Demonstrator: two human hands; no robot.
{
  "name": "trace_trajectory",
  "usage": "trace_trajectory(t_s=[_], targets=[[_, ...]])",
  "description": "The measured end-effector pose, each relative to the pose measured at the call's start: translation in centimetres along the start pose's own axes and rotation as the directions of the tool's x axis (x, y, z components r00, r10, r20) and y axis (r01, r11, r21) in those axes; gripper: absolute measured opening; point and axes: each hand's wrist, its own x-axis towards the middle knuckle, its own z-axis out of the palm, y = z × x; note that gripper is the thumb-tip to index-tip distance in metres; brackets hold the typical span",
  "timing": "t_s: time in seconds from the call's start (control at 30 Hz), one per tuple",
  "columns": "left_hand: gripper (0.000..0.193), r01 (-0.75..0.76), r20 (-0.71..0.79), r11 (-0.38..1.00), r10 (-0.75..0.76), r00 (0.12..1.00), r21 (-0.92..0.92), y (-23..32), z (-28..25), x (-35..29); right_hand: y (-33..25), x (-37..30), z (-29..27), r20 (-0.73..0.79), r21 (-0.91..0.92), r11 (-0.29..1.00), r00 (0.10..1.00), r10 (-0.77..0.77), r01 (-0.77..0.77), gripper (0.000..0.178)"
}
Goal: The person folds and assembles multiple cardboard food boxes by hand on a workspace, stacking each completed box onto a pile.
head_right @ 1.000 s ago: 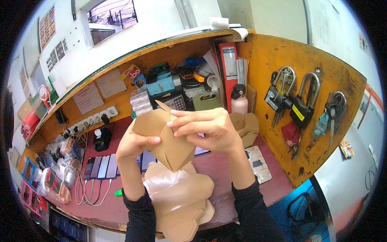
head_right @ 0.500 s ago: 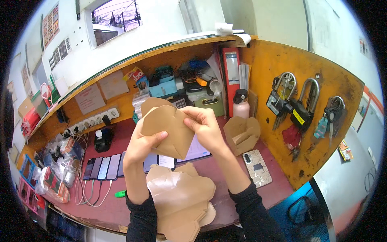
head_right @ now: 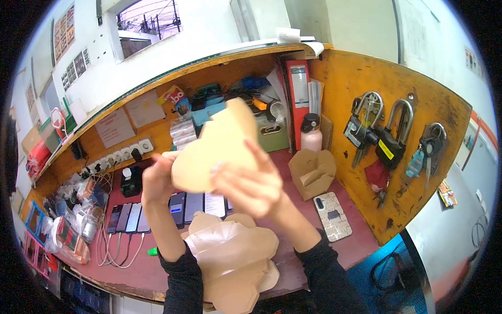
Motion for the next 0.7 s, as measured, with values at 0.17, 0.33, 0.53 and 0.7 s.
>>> trace_trajectory(t_s=[0.17, 0.33, 0.53, 0.7], targets=[[0.059, -0.082, -0.055, 0.956, 0.101, 0.993, 0.283, 0.0, 2.9, 1.6, 2.1, 0.8, -0.9, 0.376, 0.324, 0.850, 0.881, 0.287, -0.415, 0.048], [0.064, -0.148, 0.097, 0.853, 0.114, 0.989, 0.501, -0.5, 3.9, 1.3, 2.5, 0.3, 0.7, 0.285, 0.494, 0.617, 0.784, 0.551, -0.613, 0.052], [0.050, -0.195, 0.068, 0.741, 0.198, 0.978, 0.642, -0.7, 4.3, 2.2, 2.1, -0.2, -0.2, 0.406, 0.570, 0.295, 0.575, 0.711, -0.767, 0.017], [0.034, -0.167, -0.297, 0.910, 0.290, 0.910, 0.378, -2.2, 3.6, 3.6, 4.6, -1.0, -0.4, 0.077, 0.454, 0.731, 0.840, 0.538, -0.510, 0.009]])
